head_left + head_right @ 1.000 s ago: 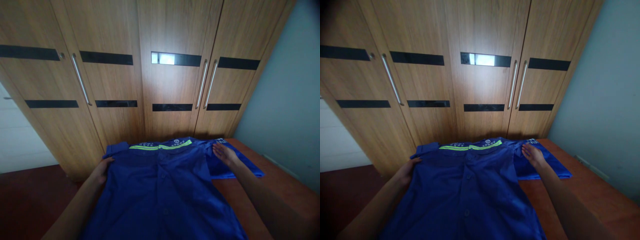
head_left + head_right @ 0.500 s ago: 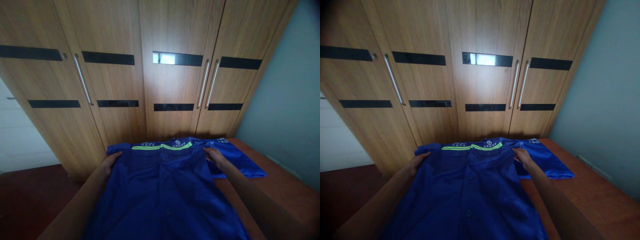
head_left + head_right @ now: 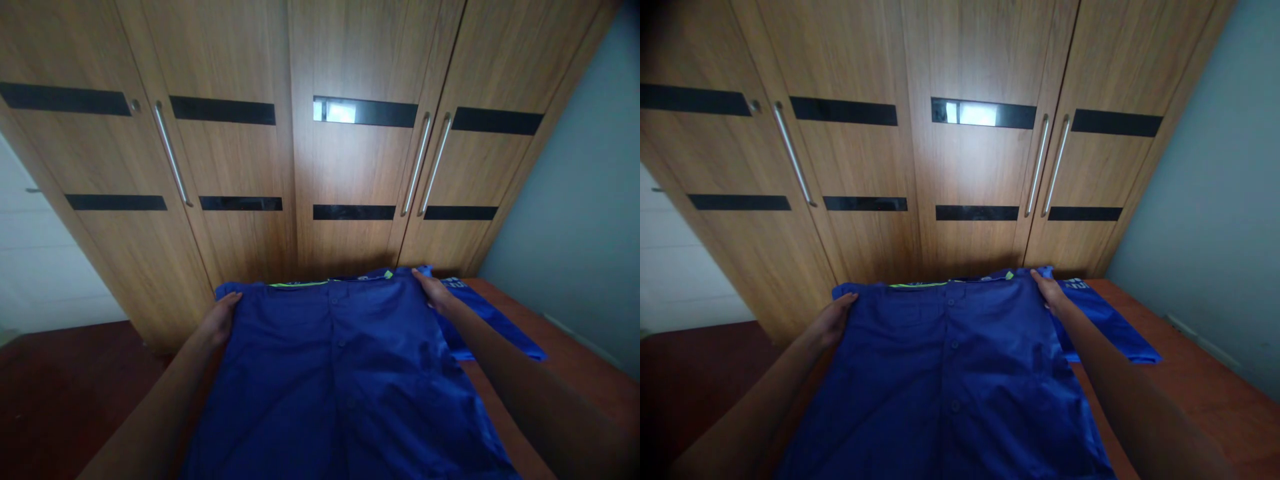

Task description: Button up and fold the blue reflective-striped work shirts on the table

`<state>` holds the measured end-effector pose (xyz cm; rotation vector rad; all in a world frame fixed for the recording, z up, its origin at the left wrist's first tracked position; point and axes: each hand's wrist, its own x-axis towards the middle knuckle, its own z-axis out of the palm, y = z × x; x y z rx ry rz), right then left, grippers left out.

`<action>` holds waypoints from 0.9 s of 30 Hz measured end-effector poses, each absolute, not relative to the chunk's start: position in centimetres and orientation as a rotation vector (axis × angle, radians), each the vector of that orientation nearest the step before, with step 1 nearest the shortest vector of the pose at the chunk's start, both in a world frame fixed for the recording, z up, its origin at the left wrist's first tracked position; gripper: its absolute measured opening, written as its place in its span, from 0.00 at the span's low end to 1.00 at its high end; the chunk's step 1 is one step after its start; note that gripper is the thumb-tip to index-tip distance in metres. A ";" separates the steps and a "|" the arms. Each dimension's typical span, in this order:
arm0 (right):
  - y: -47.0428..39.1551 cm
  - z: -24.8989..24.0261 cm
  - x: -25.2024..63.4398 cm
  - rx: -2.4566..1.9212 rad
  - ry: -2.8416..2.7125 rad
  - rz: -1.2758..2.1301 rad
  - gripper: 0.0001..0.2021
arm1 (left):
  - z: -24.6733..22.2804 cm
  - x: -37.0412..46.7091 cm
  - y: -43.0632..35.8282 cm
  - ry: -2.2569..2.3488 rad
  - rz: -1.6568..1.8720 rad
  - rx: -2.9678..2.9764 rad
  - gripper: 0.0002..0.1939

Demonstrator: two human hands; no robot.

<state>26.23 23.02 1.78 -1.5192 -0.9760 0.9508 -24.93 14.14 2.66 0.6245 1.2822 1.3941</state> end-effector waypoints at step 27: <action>9.0 -1.4 28.7 -1.563 -1.390 1.183 0.22 | 1.9 -25.4 3.9 1.584 0.940 1.046 0.18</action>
